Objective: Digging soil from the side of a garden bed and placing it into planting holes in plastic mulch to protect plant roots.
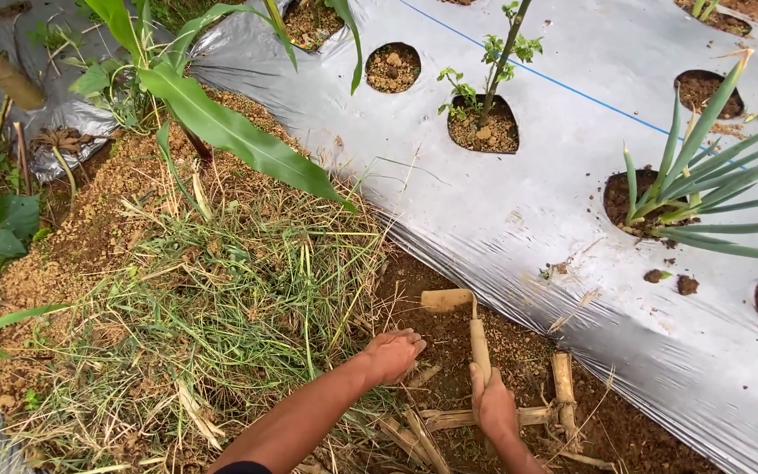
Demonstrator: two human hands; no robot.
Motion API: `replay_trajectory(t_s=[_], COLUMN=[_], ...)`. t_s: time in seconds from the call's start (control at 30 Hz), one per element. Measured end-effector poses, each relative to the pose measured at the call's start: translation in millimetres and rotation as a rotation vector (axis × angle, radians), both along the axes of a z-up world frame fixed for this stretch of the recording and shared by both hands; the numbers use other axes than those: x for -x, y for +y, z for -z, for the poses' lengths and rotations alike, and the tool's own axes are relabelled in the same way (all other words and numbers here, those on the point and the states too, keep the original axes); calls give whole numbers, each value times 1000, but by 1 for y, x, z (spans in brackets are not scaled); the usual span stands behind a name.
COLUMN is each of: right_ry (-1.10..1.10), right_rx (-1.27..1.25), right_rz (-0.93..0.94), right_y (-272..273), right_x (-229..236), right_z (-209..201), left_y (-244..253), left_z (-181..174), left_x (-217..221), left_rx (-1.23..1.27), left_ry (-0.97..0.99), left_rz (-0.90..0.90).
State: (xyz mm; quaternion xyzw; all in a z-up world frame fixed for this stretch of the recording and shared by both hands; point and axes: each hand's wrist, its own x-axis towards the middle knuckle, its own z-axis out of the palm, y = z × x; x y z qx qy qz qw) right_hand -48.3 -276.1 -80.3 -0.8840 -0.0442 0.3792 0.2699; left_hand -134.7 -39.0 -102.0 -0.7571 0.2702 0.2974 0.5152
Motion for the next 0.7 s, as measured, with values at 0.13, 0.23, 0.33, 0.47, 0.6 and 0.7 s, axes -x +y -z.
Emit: replay_trajectory(t_s=[0.13, 0.23, 0.33, 0.47, 0.6, 0.7], right_ry=[60, 39, 85, 58, -176, -193], right_rx=[-97, 104, -19, -30, -85, 15], right_rz=[176, 196, 316, 297, 141, 9], right_y=[-15, -25, -19, -23, -22, -35], right_x=[36, 60, 68, 63, 22, -10], right_z=[-2, 3, -6, -3, 4, 17], left_y=[-9, -17, -19, -15, -16, -12], left_z=[-52, -42, -48, -37, -70, -30], left_x=[-1, -2, -6, -8, -6, -5], left_rx=[512, 3, 852, 492, -302, 837], left_ry=[111, 59, 130, 60, 26, 171], left_rz=[-562, 73, -890, -447, 535, -867])
